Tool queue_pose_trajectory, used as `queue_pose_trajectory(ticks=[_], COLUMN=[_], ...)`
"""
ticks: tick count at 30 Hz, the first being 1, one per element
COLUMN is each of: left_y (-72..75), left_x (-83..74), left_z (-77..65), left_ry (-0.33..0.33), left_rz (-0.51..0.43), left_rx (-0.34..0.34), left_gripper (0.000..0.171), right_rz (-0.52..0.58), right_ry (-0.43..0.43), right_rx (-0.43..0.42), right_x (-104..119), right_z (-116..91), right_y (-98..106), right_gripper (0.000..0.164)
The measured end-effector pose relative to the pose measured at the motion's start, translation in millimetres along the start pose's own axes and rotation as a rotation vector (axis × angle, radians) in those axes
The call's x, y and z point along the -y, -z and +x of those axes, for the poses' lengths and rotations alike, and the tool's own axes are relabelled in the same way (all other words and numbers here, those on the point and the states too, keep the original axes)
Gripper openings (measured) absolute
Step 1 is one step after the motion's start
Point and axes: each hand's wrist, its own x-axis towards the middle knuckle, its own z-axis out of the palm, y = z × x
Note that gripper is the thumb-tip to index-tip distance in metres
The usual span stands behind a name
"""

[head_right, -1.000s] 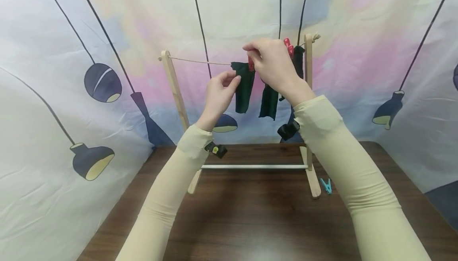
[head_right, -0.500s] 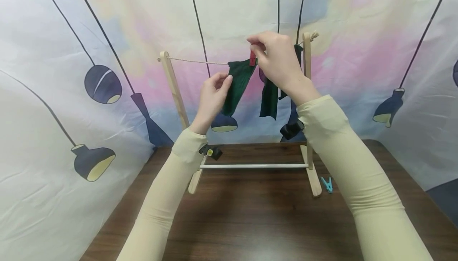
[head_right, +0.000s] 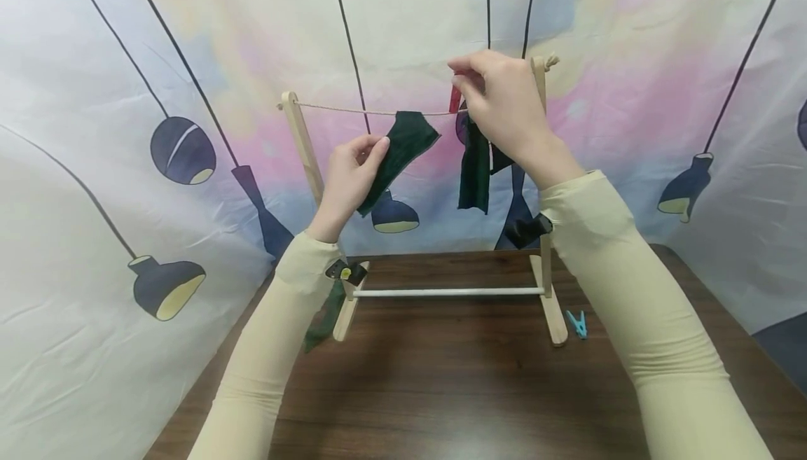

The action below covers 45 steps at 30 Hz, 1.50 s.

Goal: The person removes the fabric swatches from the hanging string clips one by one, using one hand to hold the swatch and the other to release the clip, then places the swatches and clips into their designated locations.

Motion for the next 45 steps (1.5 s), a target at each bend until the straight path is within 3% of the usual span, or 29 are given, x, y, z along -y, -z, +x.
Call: queue_pose_trajectory(ticks=[7, 12, 20, 25, 30, 39, 45], left_y=[18.5, 30.4, 54.4, 72.8, 95.9, 150.4, 171.4], left_x=[3.5, 16.8, 42.3, 57.7, 72.8, 102.5, 119.2], left_z=[-10.2, -18.7, -43.1, -61.0, -74.5, -92.0, -107.0], left_ry=[-0.048, -0.072, 0.029, 0.102, 0.148, 0.180, 0.216], left_rz=[0.105, 0.212, 0.326, 0.376, 0.401, 0.470, 0.494], left_rx=[0.038, 0.082, 0.284, 0.355, 0.354, 0.246, 0.215], left_gripper=[0.026, 0.025, 0.029, 0.030, 0.031, 0.032, 0.032], right_rz=[-0.011, -0.021, 0.007, -0.029, -0.059, -0.096, -0.130], right_ry=[-0.046, -0.056, -0.085, -0.092, -0.123, -0.163, -0.194], right_rx=[0.015, 0.026, 0.062, 0.080, 0.080, 0.102, 0.131], right_x=[-2, -6, -12, -18, -28, -53, -67], right_z=[-10, -23, -53, -69, -84, -107, -116], right_y=[9, 16, 25, 32, 44, 63, 71], right_gripper=[0.027, 0.028, 0.029, 0.031, 0.033, 0.040, 0.043])
